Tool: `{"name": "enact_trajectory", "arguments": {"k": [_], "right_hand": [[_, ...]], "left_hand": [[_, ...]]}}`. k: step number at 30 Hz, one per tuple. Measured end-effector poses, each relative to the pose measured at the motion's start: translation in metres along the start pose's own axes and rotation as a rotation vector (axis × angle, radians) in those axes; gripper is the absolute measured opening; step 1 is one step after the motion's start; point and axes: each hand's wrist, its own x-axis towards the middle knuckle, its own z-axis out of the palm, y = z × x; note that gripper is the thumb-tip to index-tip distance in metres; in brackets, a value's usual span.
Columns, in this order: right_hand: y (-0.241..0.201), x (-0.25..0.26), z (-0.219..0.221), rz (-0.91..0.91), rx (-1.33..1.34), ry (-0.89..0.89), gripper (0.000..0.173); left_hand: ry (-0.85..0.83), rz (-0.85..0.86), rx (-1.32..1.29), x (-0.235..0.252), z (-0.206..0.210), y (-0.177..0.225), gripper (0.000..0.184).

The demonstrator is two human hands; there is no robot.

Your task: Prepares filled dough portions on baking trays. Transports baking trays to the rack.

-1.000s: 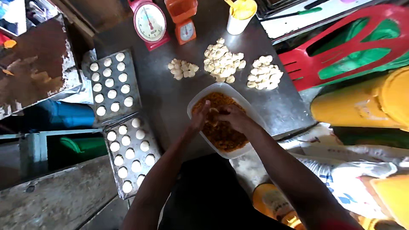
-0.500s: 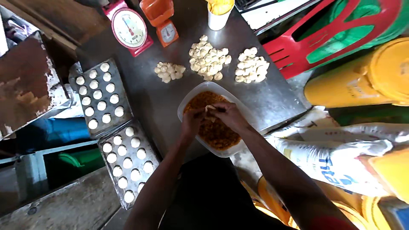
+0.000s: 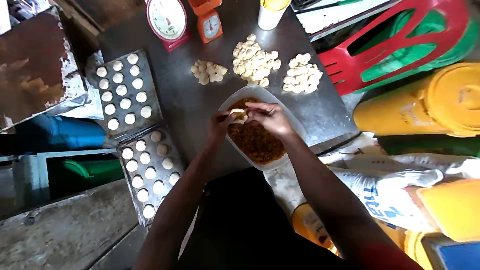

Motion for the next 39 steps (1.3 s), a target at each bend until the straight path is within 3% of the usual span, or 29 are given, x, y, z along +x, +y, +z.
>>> {"name": "enact_trajectory", "arguments": {"k": [2,5,7,12,19,23,26,30,33,36,39], "right_hand": [[0.030,0.003,0.015,-0.063,-0.429,0.013,0.023],[0.057,0.007,0.042,0.071,-0.810,-0.287,0.021],[0.079,0.018,0.058,0.001,-0.899,-0.378,0.024],[0.095,0.029,0.063,-0.069,-0.943,-0.363,0.018],[0.036,0.022,0.026,-0.063,-0.511,-0.051,0.015],[-0.006,0.010,0.020,-0.092,-0.221,-0.039,0.012],[-0.026,0.002,0.025,-0.087,-0.174,-0.068,0.017],[-0.028,-0.003,0.020,-0.018,-0.257,0.013,0.029],[-0.020,-0.006,0.009,0.122,-0.118,-0.019,0.043],[-0.007,-0.014,0.012,0.195,0.195,0.015,0.030],[-0.006,-0.021,0.022,0.152,0.196,0.142,0.020]], "left_hand": [[0.050,-0.035,0.005,-0.018,-0.008,0.006,0.027],[0.081,-0.100,0.007,-0.032,-0.020,0.006,0.032],[0.116,-0.115,-0.026,-0.034,-0.026,0.000,0.030],[0.188,-0.128,-0.111,-0.036,-0.034,-0.005,0.026],[0.236,-0.097,-0.135,-0.034,-0.047,-0.011,0.025],[0.184,-0.094,-0.128,-0.026,-0.036,-0.013,0.024],[0.115,-0.099,-0.125,-0.025,-0.021,-0.009,0.025],[-0.009,-0.077,-0.099,-0.027,-0.007,-0.003,0.027],[-0.059,-0.074,-0.147,-0.028,-0.003,-0.003,0.026],[-0.113,-0.069,-0.142,-0.031,0.003,-0.003,0.027],[-0.081,-0.042,-0.076,-0.035,0.008,-0.002,0.025]]}}
